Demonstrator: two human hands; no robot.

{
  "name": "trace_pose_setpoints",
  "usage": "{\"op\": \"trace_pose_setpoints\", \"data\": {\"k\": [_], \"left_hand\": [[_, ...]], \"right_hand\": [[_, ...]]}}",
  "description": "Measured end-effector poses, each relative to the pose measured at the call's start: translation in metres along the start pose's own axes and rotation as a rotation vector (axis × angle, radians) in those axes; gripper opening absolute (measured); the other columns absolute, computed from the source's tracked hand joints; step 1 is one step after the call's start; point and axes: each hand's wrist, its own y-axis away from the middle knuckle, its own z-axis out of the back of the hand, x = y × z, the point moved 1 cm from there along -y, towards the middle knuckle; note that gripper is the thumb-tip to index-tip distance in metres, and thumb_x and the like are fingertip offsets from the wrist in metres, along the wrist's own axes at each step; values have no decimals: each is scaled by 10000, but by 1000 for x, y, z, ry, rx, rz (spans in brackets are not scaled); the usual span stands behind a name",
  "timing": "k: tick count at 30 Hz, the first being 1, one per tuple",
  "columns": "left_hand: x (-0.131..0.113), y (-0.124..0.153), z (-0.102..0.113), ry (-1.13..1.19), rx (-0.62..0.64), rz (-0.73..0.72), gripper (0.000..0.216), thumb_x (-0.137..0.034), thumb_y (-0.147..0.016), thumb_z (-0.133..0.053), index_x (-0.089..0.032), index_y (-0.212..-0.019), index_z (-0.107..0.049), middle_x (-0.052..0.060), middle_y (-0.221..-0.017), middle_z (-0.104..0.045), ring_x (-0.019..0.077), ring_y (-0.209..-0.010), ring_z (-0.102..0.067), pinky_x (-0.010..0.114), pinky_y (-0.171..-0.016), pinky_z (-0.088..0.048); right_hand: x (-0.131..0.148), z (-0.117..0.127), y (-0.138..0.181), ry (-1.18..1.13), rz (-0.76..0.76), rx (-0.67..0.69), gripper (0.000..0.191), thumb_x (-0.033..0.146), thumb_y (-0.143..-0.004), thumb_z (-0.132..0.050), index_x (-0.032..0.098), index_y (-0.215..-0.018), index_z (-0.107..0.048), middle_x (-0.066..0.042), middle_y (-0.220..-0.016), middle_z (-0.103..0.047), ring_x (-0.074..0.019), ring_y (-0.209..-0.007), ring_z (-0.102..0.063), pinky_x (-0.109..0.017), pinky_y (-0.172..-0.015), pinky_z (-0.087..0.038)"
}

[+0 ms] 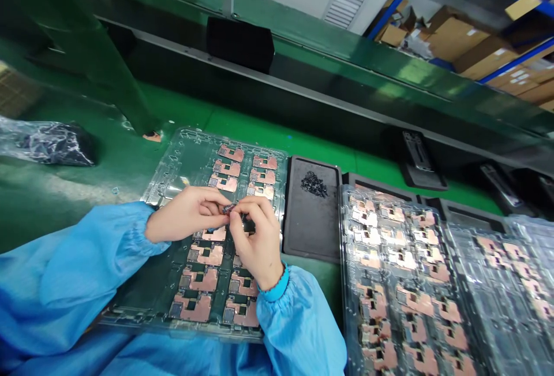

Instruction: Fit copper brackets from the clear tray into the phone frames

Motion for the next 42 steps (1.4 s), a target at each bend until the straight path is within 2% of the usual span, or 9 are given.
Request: {"op": "trace_pose_setpoints", "data": {"k": [4, 11, 18, 26, 31, 36, 42], "left_hand": [[-2, 2, 0, -5, 11, -31, 171, -260, -834, -680, -151, -941, -758, 31, -862, -664, 143, -716, -651, 257, -663, -578], [-3, 13, 4, -47, 5, -62, 186, -262, -910, -629, -167, -981, -773, 43, -895, -662, 157, -770, -660, 284, -711, -587], [-3, 14, 3, -50, -9, -82, 200, -246, -921, -617, -180, -1017, -780, 35, -895, -661, 156, -780, -649, 272, -689, -565], [-4, 16, 2, -78, 6, -72, 203, -254, -933, -603, -179, -990, -782, 43, -907, -673, 162, -802, -651, 275, -725, -562], [-6, 16, 1, -125, 4, -85, 227, -249, -959, -568, -195, -991, -786, 27, -872, -644, 138, -729, -622, 244, -626, -507], [-7, 18, 1, -200, -12, -132, 214, -218, -959, -565, -202, -944, -778, 21, -844, -649, 143, -744, -599, 253, -648, -480], [-6, 18, 3, -197, 7, -119, 170, -168, -906, -582, -181, -855, -744, 17, -837, -675, 152, -758, -618, 279, -701, -493]], "right_hand": [[-2, -1, 1, 22, 0, 24, 108, 168, -967, -602, 231, -912, -670, -63, -1001, -633, -211, -928, -622, -349, -782, -515], [1, -5, 0, 18, 19, 56, 119, 172, -969, -586, 240, -889, -642, -57, -952, -628, -203, -846, -615, -338, -725, -513], [3, -6, -1, -41, -11, 74, 126, 164, -973, -580, 233, -881, -632, -49, -935, -633, -197, -846, -604, -331, -727, -495], [1, -9, 1, 19, 30, 56, 123, 151, -962, -586, 234, -885, -634, -54, -948, -620, -192, -840, -608, -330, -712, -512], [0, -11, 3, 83, 56, 26, 125, 142, -952, -567, 235, -883, -613, -62, -950, -611, -213, -895, -618, -351, -761, -524], [-1, -11, 3, 83, 43, 49, 86, 156, -947, -554, 238, -934, -576, -56, -939, -606, -204, -833, -590, -341, -724, -512], [0, -7, 3, 75, 71, 150, 101, 143, -976, -547, 233, -961, -592, -44, -914, -628, -189, -819, -609, -321, -720, -516]]}}
